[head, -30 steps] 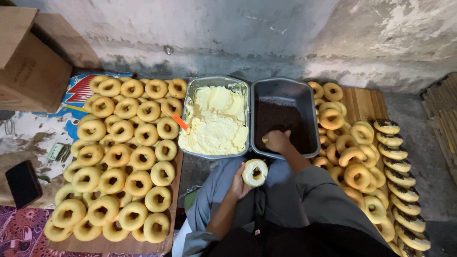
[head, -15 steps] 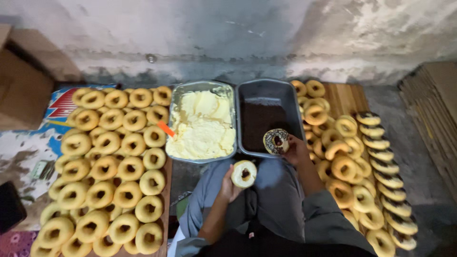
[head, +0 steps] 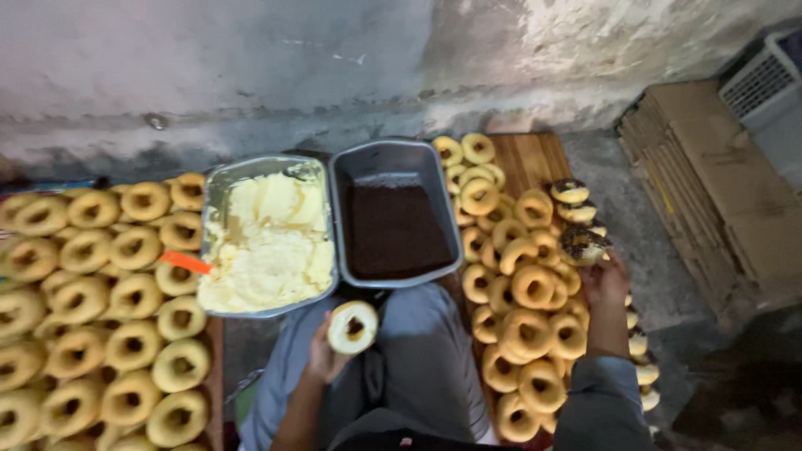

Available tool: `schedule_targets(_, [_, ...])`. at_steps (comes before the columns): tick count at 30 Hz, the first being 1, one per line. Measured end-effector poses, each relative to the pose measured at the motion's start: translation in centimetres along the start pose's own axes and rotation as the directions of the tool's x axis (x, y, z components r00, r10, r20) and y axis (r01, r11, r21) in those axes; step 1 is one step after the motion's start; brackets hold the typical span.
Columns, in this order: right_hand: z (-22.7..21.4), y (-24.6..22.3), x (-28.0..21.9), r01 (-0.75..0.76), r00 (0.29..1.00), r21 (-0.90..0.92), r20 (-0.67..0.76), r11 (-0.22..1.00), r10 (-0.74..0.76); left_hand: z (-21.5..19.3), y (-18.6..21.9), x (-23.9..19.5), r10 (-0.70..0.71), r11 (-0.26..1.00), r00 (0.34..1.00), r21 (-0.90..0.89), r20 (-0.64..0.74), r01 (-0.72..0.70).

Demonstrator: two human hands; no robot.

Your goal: The person repeatedly picks up plain donuts, dips them into a white glaze, then into a dark topping, and places them on a wooden board. The process is repeated for multiple donuts throughout the clip.

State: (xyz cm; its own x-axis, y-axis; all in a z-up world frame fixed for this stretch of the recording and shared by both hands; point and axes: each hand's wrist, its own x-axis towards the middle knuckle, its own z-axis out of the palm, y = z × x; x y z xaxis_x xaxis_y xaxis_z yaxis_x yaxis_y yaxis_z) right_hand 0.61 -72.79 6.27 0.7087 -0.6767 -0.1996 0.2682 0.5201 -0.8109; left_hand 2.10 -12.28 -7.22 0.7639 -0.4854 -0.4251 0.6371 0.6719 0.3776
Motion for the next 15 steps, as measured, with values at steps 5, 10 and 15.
schedule_targets(5, [0.7,-1.1,9.7,0.034,0.969,-0.088,-0.239,0.996,-0.055,-0.8,1.0,0.1,-0.111,0.985,0.984,-0.150,-0.139,0.090])
schedule_targets(10, [3.3,2.0,22.4,-0.019,0.985,-0.214,-0.170,0.977,-0.018,-0.8,2.4,-0.3,-0.117,0.983,0.980,-0.160,-0.161,0.091])
schedule_targets(15, [5.9,5.1,32.1,0.012,0.979,-0.399,-0.181,0.917,-0.092,-1.3,2.3,0.6,-0.079,0.978,0.996,-0.189,0.050,0.087])
